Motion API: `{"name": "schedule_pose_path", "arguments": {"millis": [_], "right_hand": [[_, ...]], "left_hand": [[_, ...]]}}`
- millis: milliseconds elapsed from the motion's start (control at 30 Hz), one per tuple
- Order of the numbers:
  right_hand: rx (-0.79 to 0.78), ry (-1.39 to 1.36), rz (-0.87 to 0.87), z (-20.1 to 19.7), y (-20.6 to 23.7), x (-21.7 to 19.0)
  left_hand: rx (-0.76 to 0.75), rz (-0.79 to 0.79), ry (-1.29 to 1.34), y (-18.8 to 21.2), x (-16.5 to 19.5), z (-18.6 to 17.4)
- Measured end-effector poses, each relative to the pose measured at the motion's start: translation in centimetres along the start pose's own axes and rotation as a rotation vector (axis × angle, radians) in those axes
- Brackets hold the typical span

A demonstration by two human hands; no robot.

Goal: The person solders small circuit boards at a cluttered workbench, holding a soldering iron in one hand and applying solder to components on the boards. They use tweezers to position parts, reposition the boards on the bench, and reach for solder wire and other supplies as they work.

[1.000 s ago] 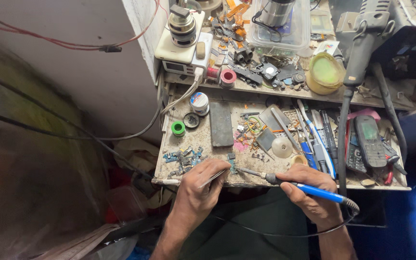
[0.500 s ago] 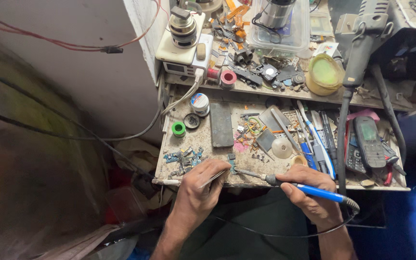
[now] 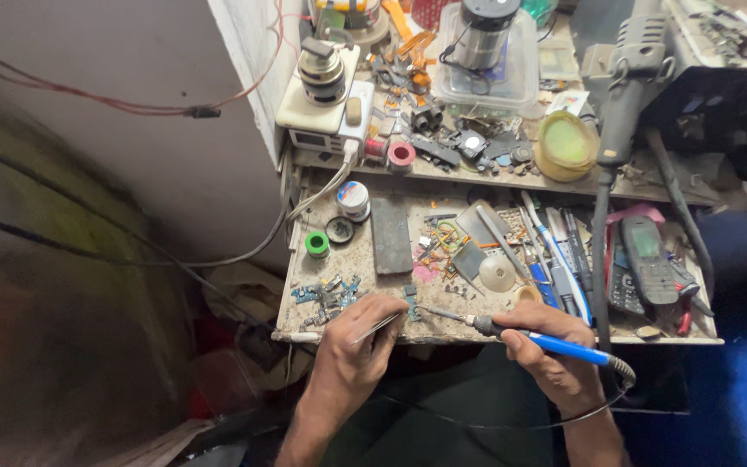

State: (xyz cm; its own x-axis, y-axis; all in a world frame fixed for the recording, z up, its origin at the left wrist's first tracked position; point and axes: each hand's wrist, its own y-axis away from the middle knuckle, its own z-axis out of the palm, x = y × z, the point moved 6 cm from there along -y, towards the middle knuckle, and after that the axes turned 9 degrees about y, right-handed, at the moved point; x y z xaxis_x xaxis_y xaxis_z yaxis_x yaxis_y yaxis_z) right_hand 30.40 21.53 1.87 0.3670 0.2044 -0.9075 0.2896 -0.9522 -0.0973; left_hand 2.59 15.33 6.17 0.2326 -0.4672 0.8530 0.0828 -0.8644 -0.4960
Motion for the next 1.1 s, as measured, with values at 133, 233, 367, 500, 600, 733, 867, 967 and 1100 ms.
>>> {"name": "schedule_pose_path", "arguments": {"millis": [133,233,367,500,600,733,867,967,1100], "right_hand": [[0.049,-0.094,-0.005,-0.2,0.4,-0.6],[0.126,-0.154,-0.086,-0.3,0.9,-1.6],[0.207,-0.191,-0.147,-0.2,1.3,-2.6],[0.266,-0.219,-0.202,-0.2,1.9,-3.4],[0.293,-0.234,-0.177,-0.5,2.4,-3.5],[0.277,-0.302,-0.194,-1.2,3.4,-3.6],[0.374,-0.238,-0.348,-1.9,5.8,-4.8],[0.469,-0.041,-0.377,-2.6,7.9,-5.6],[0.506,0.146,-0.355,-3.5,9.0,-6.0]], "left_hand": [[0.013,-0.011,0.013,-0.1,0.5,0.1],[0.043,-0.024,0.037,0.2,0.6,0.2],[0.061,-0.086,0.085,1.1,0.1,0.5],[0.084,-0.067,0.218,2.0,0.0,1.0],[0.101,-0.243,0.263,2.5,-0.3,1.4],[0.103,-0.162,0.166,2.9,2.5,1.4],[-0.043,0.02,-0.173,2.8,6.1,2.8],[-0.136,0.025,-0.294,3.0,7.4,4.7],[-0.219,0.077,-0.256,3.3,8.9,7.3]]}}
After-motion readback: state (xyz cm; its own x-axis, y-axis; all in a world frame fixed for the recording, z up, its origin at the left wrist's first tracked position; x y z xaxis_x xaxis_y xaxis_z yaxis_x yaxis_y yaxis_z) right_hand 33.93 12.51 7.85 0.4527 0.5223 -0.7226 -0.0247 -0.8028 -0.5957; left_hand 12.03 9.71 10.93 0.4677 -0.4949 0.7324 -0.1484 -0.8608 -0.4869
